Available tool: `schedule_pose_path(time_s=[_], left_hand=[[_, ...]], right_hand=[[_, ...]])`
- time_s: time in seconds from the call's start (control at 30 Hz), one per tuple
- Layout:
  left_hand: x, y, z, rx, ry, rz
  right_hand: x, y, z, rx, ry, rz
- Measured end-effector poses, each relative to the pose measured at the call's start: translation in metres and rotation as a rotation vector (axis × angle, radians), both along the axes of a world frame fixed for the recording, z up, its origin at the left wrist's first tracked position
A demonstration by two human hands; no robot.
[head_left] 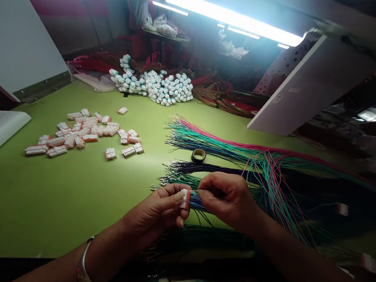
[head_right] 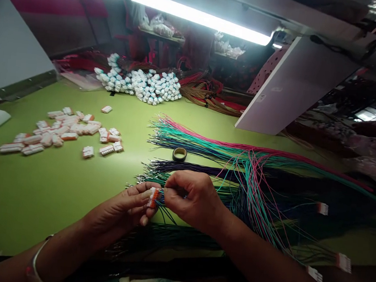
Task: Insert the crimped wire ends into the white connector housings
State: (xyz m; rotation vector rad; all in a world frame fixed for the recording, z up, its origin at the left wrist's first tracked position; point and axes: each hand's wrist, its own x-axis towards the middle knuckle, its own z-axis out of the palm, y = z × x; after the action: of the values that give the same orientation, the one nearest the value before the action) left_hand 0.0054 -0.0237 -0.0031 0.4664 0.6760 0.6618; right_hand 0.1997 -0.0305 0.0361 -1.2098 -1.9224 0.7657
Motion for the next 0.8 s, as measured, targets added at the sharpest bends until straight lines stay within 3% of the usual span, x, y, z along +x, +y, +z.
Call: schedule_pose_path(time_s=[0.47,0.8], left_hand=[[0.0006,-0.0008,-0.0017,0.007,0.009,-0.001],[0.0016,-0.0027,-0.0021,0.075,0.072,0.001]], right_hand=[[-0.0032,-0.0023,-0.0024,0.071,-0.099,-0.007],[-0.0051,0.0022,0.0008,-0.364,0.006,-0.078]])
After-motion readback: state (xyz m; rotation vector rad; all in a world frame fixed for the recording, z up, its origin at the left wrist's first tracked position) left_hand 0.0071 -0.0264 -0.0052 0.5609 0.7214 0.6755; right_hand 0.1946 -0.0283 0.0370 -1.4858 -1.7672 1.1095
